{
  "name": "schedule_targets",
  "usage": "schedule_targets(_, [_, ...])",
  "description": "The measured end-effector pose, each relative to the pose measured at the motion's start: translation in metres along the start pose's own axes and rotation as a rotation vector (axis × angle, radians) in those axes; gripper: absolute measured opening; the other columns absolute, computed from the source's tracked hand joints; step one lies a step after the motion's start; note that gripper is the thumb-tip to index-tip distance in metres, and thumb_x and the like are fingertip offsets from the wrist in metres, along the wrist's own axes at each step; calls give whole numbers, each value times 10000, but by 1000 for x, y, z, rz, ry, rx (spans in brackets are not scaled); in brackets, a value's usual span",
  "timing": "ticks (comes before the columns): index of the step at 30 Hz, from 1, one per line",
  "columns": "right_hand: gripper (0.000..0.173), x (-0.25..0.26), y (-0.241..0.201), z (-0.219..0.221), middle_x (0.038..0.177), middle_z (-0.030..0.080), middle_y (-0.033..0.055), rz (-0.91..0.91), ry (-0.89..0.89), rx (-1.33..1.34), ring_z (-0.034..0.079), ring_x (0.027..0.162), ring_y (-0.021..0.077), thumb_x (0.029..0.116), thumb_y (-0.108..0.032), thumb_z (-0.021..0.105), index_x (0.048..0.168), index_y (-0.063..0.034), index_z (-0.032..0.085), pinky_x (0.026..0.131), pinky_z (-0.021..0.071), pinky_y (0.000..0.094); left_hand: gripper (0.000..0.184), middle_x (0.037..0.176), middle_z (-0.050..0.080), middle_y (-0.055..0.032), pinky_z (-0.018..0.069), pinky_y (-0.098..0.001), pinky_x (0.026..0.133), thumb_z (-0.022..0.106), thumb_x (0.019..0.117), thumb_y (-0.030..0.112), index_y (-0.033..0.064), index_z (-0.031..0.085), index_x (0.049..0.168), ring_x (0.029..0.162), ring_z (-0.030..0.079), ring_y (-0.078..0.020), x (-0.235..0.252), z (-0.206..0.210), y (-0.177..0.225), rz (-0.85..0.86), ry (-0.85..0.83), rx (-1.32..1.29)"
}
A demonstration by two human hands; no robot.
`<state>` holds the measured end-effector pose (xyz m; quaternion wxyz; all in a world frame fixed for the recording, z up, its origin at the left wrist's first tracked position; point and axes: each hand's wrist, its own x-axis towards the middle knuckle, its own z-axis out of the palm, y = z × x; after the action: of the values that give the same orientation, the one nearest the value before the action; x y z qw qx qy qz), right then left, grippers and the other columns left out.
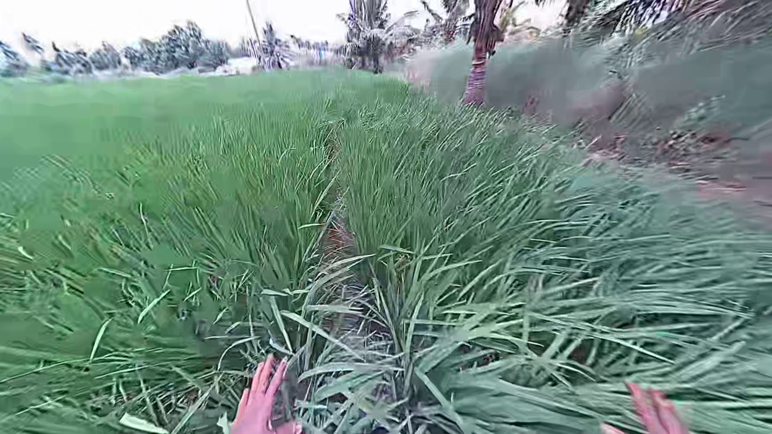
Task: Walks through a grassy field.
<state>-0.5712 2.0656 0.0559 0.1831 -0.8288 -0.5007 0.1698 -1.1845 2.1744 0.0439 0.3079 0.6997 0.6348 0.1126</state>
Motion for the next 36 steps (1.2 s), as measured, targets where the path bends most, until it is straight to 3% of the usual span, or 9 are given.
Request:
schedule_targets(5, [840,44,-52,44,1565,212,460,-194,-143,47,238,1459,625,862,-140,795,1512,148,347,1161,235,719,1192,1670,-6,-320,47,-735,1178,908,700,382,34,233,1619,1539,-25,-526,10,-21,-15,-109,142,6])
schedule_targets(9, [663,40,-96,77,1525,475,266,-140,-766,157,466,1421,385,994,-153,665,1561,12,363,1190,339,513,1225,1666,-21,-329,38,-746,1172,900,679,397,17,213,1620,1535,-44,-534,17,-16,-32,-164,170,-11])
schedule_targets(11, [554,39,-100,79,1364,608,264,-46,-774,250,608,1247,349,1023,-127,606,1523,19,416,1088,445,469,1228,1663,-43,-334,30,-756,1161,905,689,352,4,186,1621,1530,-63,-539,30,-15,-37,-187,172,-34])
schedule_targets(15, [633,60,-75,58,1483,462,357,15,-450,64,443,1387,520,1019,-171,630,1547,50,359,1133,326,668,1280,1648,-82,-358,36,-749,1168,906,696,332,-22,97,1623,1523,-88,-549,77,-22,-54,-216,214,-44])
schedule_targets(19, [957,86,-68,52,1592,229,408,-28,-215,49,239,1486,564,851,-126,791,1588,82,216,1190,216,675,1357,1637,-102,-375,66,-759,1160,932,675,335,-28,31,1622,1522,-81,-553,140,-24,-67,-270,222,-39])
schedule_targets(23, [1133,134,-133,107,1627,170,381,-173,-82,70,173,1506,568,732,-378,817,1579,94,232,1175,195,708,1430,1628,-125,-384,34,-737,1174,944,636,352,-62,-21,1606,1523,-94,-548,207,-25,-66,-284,206,-20])
schedule_targets(31, [953,204,-299,236,1669,238,243,-273,-532,5,183,1549,460,815,-255,849,1604,-88,342,1189,160,712,1336,1644,6,-369,132,-579,1243,896,714,138,-59,-90,1595,1545,94,-473,369,-18,-87,-207,366,-281])
schedule_targets(33, [889,207,-285,248,1689,187,225,-109,-644,-146,90,1561,475,845,-208,829,1600,-132,367,1164,121,758,1105,1613,225,-337,282,-513,1214,791,855,86,-13,-3,1617,1488,309,-419,400,-22,-79,-269,324,-340])
schedule_targets(36, [624,187,-236,250,1666,238,252,184,-673,-323,193,1523,522,949,-37,653,1541,-103,468,1099,218,786,492,1482,442,-337,344,-545,1160,585,1027,121,-90,453,1451,1394,435,-443,432,-27,-67,-312,248,-314])
